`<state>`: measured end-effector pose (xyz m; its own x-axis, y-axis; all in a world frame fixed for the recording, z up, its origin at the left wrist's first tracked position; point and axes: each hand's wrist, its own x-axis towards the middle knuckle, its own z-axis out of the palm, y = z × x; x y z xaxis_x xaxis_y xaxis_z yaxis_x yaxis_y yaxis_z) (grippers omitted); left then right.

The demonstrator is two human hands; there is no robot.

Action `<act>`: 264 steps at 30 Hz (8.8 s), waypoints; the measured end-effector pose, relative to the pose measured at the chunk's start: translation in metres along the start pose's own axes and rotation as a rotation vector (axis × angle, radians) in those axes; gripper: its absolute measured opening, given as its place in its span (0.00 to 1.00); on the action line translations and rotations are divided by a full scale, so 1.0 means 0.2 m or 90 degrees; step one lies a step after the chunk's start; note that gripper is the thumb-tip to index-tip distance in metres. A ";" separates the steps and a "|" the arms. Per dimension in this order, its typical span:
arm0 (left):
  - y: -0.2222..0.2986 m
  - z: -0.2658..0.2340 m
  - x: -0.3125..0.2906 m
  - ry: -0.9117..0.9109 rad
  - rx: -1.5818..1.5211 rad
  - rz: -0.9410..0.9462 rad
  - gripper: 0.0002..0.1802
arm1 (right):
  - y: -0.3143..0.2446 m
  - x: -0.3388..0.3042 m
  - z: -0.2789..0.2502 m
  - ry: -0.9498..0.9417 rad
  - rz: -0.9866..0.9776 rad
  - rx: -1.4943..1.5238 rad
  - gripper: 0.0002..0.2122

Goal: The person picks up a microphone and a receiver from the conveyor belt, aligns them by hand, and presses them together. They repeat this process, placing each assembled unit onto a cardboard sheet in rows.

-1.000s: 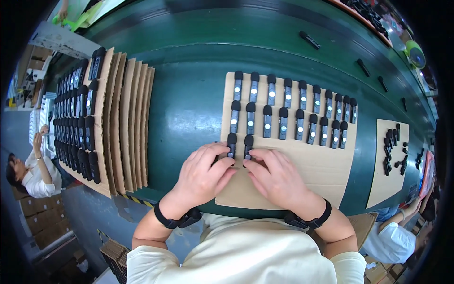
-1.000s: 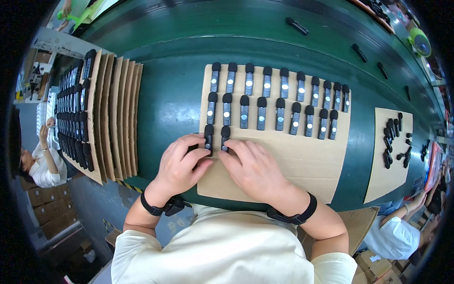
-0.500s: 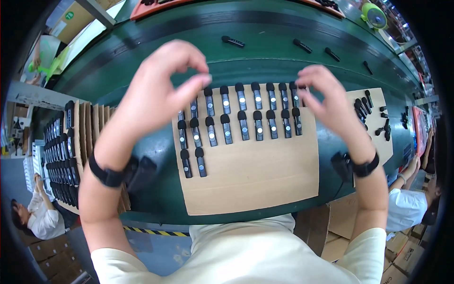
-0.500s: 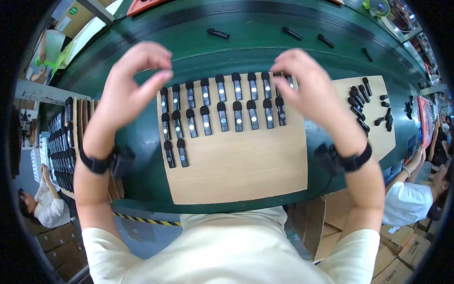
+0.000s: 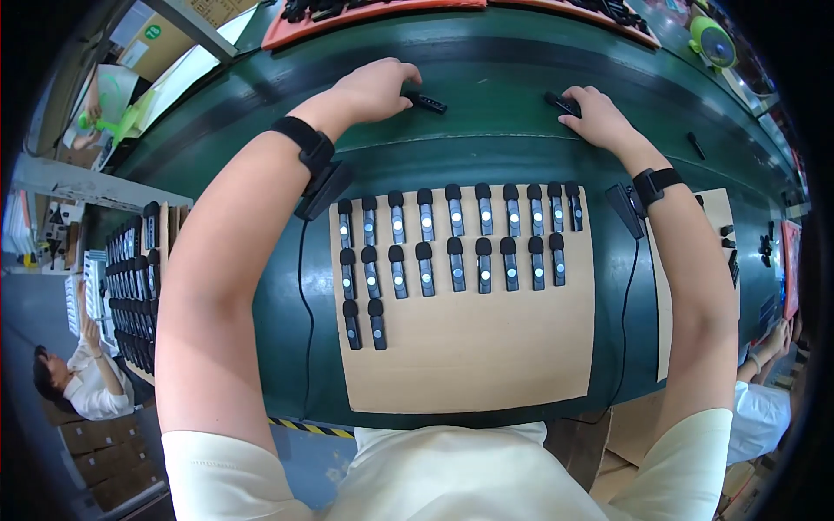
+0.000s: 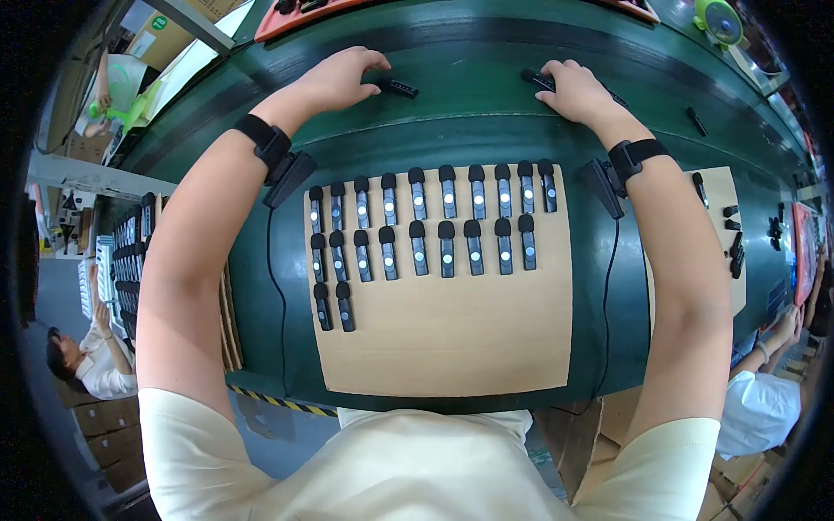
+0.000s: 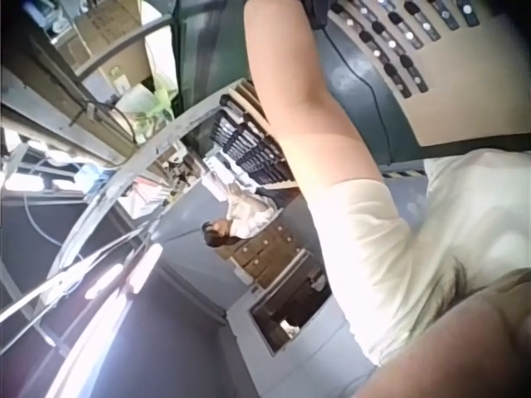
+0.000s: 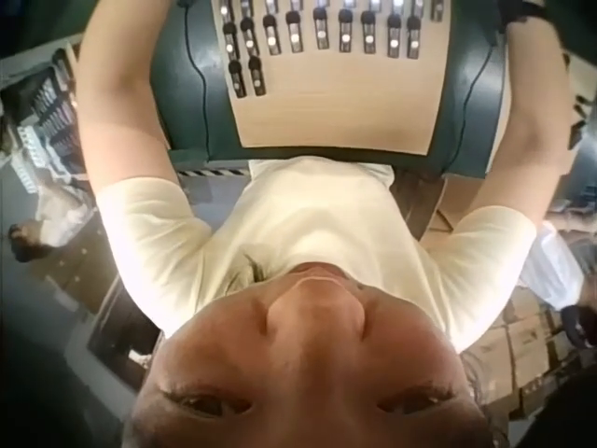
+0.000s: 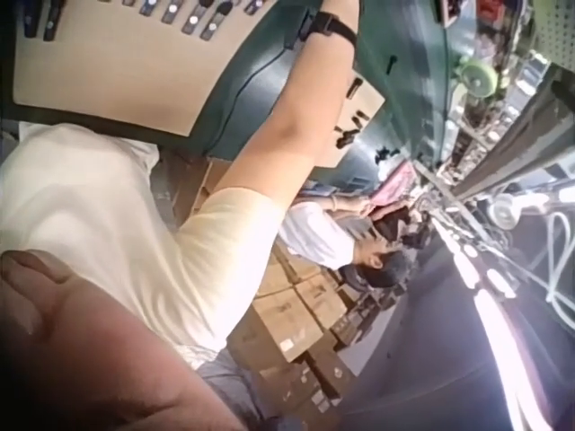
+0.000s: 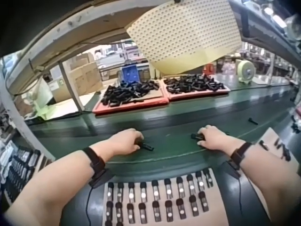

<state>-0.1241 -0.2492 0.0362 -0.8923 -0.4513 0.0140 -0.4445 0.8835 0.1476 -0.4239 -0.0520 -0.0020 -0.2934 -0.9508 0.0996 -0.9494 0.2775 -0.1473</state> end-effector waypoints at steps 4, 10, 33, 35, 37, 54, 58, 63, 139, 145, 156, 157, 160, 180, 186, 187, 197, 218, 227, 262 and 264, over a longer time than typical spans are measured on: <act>-0.06 0.09 0.05 -0.012 0.021 -0.015 0.18 | 0.01 0.04 0.01 -0.045 -0.005 0.033 0.15; -0.08 0.10 0.05 -0.066 0.013 -0.088 0.16 | -0.15 -0.11 -0.11 0.010 -0.034 0.500 0.12; 0.70 0.09 -1.33 0.254 -0.969 -0.076 0.10 | -0.99 -1.16 -0.16 0.065 -0.160 0.796 0.12; 0.71 0.11 -1.34 0.277 -0.983 -0.077 0.10 | -1.00 -1.15 -0.16 0.048 -0.142 0.797 0.12; 0.73 0.12 -1.35 0.280 -0.981 -0.076 0.10 | -1.01 -1.15 -0.15 0.036 -0.134 0.798 0.12; 0.72 0.19 -1.31 0.311 -0.708 -0.040 0.16 | -0.98 -1.12 -0.04 0.076 -0.156 0.776 0.15; 0.73 0.23 -1.32 0.301 -0.788 -0.056 0.17 | -0.97 -1.12 -0.03 0.065 -0.144 0.788 0.15; 0.74 0.23 -1.32 0.286 -0.798 -0.059 0.17 | -0.96 -1.12 -0.04 0.077 -0.151 0.778 0.14; 0.81 0.30 -1.49 0.180 -0.102 0.086 0.09 | -1.17 -1.29 0.09 0.005 -0.364 0.245 0.13; 0.80 0.32 -1.46 0.209 -0.089 0.054 0.10 | -1.19 -1.26 0.12 0.033 -0.319 0.255 0.13; 0.74 0.15 -1.39 0.220 -0.198 0.099 0.10 | -1.10 -1.21 -0.06 -0.009 -0.262 0.347 0.14; 0.73 0.07 -1.37 0.215 -0.232 0.106 0.10 | -1.06 -1.19 -0.10 -0.004 -0.257 0.340 0.14; 0.63 -0.13 -1.25 0.207 -0.248 0.125 0.11 | -0.84 -1.05 -0.22 0.015 -0.211 0.328 0.16; -0.17 0.10 -0.06 0.057 -0.089 0.066 0.13 | 0.02 0.00 0.01 -0.026 0.042 0.070 0.14; -0.26 0.12 -0.16 0.004 -0.165 -0.069 0.15 | -0.38 -0.29 -0.19 0.011 -0.011 0.601 0.13; -0.24 0.12 -0.18 0.003 -0.166 -0.068 0.15 | -0.46 -0.39 -0.23 0.003 0.008 0.698 0.12; 0.26 0.01 -0.83 0.120 -0.969 -0.209 0.12 | -0.93 -1.02 -0.21 0.037 0.014 0.951 0.12; 0.76 0.16 -1.26 0.341 -0.674 -0.019 0.15 | -0.93 -1.14 -0.08 0.070 -0.204 0.732 0.11; 0.76 0.15 -1.27 0.326 -0.682 -0.036 0.16 | -0.94 -1.12 -0.06 0.104 -0.232 0.723 0.13; 0.76 0.19 -1.28 0.307 -0.721 -0.027 0.16 | -0.90 -1.10 -0.06 0.075 -0.235 0.720 0.13; 0.76 0.19 -1.28 0.306 -0.719 -0.023 0.16 | -0.90 -1.10 -0.05 0.077 -0.238 0.717 0.14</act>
<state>0.0340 0.0052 0.0182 -0.6545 -0.6846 0.3209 0.0631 0.3735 0.9255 -0.1893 0.1096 0.0133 -0.0852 -0.9111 0.4034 -0.3632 -0.3486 -0.8640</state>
